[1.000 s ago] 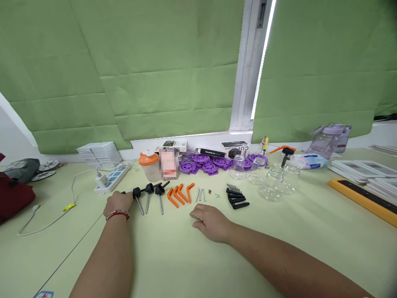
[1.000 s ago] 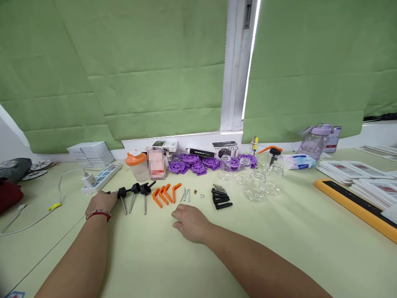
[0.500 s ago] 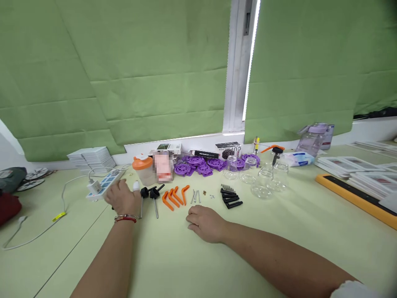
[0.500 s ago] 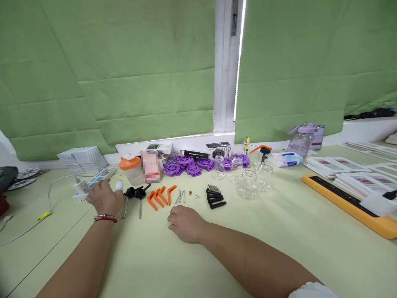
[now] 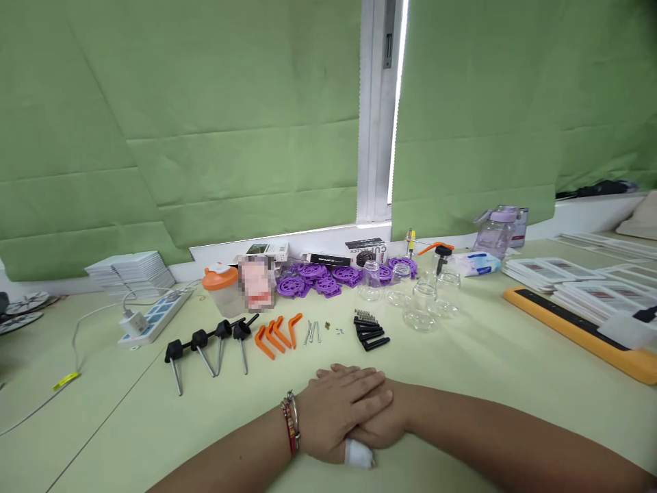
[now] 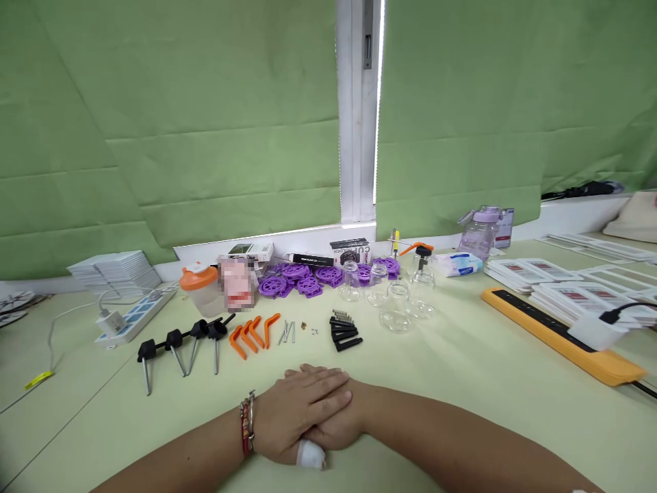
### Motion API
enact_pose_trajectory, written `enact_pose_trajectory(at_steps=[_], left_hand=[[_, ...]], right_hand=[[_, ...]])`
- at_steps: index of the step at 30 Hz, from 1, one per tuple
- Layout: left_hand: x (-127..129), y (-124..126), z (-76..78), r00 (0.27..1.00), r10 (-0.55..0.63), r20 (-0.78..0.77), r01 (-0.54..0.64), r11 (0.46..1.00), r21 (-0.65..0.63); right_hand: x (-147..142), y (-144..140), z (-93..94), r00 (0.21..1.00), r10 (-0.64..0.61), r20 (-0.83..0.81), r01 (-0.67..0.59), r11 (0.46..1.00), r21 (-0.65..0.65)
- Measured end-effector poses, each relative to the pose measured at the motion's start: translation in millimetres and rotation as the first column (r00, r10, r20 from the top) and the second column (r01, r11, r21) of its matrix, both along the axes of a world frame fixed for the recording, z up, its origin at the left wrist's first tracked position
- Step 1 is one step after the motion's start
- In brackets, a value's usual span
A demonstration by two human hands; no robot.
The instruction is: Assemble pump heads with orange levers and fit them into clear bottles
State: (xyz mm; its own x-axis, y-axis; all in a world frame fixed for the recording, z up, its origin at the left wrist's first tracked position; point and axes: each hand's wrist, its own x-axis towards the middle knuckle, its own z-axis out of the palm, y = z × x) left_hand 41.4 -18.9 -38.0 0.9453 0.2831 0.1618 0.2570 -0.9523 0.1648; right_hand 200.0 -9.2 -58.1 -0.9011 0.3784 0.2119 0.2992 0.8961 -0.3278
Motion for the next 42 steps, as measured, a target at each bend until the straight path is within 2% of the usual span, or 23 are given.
enact_pose_trajectory(at_steps=[3,8,13,18,23,28,42], left_hand=[[2.1,1.0,0.6,0.999,0.029,-0.019,-0.030,0.998,-0.047],[-3.0,4.5,4.7,0.996,0.083,-0.013,-0.083,0.993,-0.086],[-5.1,6.6,4.5,0.996,0.093,-0.002,-0.092,0.990,-0.105],[-5.3,6.0,6.1,0.995,0.096,0.021,-0.093,0.990,-0.110],[-13.9,12.3,0.9,0.989,0.150,0.003,-0.148,0.979,-0.141],[-27.0,21.9,-5.3,0.978,0.207,0.024,-0.201,0.967,-0.159],[-30.8,25.6,-9.8,0.980,0.196,0.011,-0.192,0.968,-0.160]], right_hand=[[2.7,0.2,3.9,0.994,0.099,0.035,-0.097,0.994,-0.059],[1.3,2.4,3.6,0.991,0.135,-0.008,-0.135,0.985,-0.105],[1.5,1.5,2.2,0.991,0.108,0.073,-0.096,0.982,-0.161],[0.9,-0.4,4.0,0.993,0.122,0.001,-0.120,0.980,-0.157],[2.1,-0.2,16.2,0.994,0.103,-0.022,-0.105,0.984,-0.145],[2.9,0.7,25.1,1.000,0.027,0.010,-0.025,0.978,-0.206],[3.0,4.2,20.3,0.999,0.036,0.026,-0.030,0.980,-0.195]])
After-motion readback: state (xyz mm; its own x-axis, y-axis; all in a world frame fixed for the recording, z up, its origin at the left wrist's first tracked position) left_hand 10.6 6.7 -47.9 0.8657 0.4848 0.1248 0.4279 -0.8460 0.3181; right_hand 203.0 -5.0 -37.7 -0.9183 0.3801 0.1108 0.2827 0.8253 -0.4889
